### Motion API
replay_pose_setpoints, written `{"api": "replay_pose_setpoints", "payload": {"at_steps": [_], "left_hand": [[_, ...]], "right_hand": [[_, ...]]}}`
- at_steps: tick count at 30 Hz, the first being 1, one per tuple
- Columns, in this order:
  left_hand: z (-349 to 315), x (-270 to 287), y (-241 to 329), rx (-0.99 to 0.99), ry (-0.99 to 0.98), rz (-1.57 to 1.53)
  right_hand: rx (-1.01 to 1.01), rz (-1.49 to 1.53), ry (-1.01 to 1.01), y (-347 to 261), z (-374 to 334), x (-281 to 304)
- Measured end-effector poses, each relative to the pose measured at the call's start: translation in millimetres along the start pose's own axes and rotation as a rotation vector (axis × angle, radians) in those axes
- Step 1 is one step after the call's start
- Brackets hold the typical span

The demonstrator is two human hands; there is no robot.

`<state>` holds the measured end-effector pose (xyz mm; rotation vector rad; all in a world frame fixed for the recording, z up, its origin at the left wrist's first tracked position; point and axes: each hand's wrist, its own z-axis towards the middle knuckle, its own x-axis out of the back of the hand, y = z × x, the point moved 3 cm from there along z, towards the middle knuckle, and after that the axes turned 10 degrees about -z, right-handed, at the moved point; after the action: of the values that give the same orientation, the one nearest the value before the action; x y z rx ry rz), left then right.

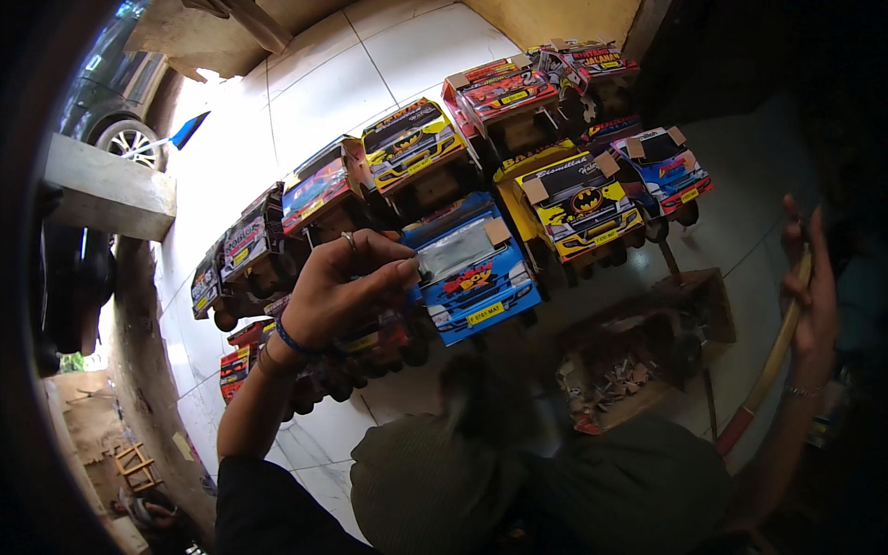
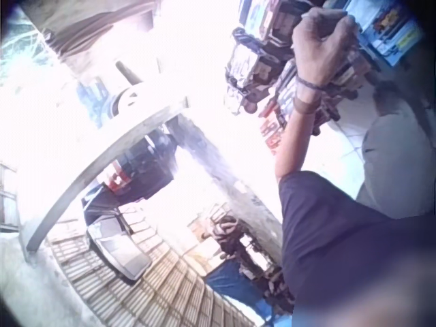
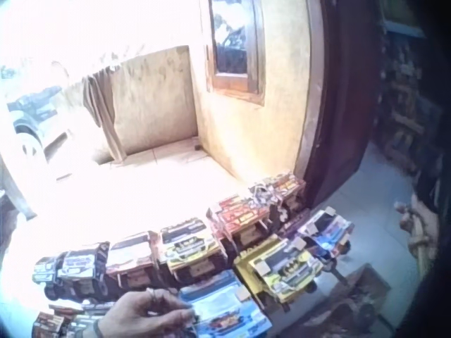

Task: The person assembles wooden toy cars by hammering small nails into the bodies of the cars. They repeatedly pick up nails from a box, position them on the car, and strike them with a hammer.

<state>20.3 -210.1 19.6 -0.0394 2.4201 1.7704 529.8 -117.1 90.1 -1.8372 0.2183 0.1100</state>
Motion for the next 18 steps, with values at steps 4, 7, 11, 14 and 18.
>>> {"api": "replay_pose_setpoints", "payload": {"at_steps": [4, 7, 11, 14, 18], "left_hand": [[2.6, 2.3, -1.4, 0.02, 0.0, 0.053], [4.7, 3.0, -1.2, -0.01, -0.019, 0.102], [5.3, 2.4, -3.2, 0.006, -0.006, 0.093], [4.8, 2.0, -3.8, 0.013, 0.009, 0.098], [5.6, 2.0, -3.1, 0.013, 0.008, 0.061]], "right_hand": [[0.059, -0.055, 0.038, 18.2, -38.2, -11.8], [0.09, -0.091, 0.003, 31.8, -61.9, -18.4], [0.084, -0.223, -0.046, 46.6, -90.2, -32.5], [0.054, -0.24, -0.066, 58.0, -104.6, -44.9], [-0.004, -0.269, -0.101, 65.8, -109.0, -54.4]]}}
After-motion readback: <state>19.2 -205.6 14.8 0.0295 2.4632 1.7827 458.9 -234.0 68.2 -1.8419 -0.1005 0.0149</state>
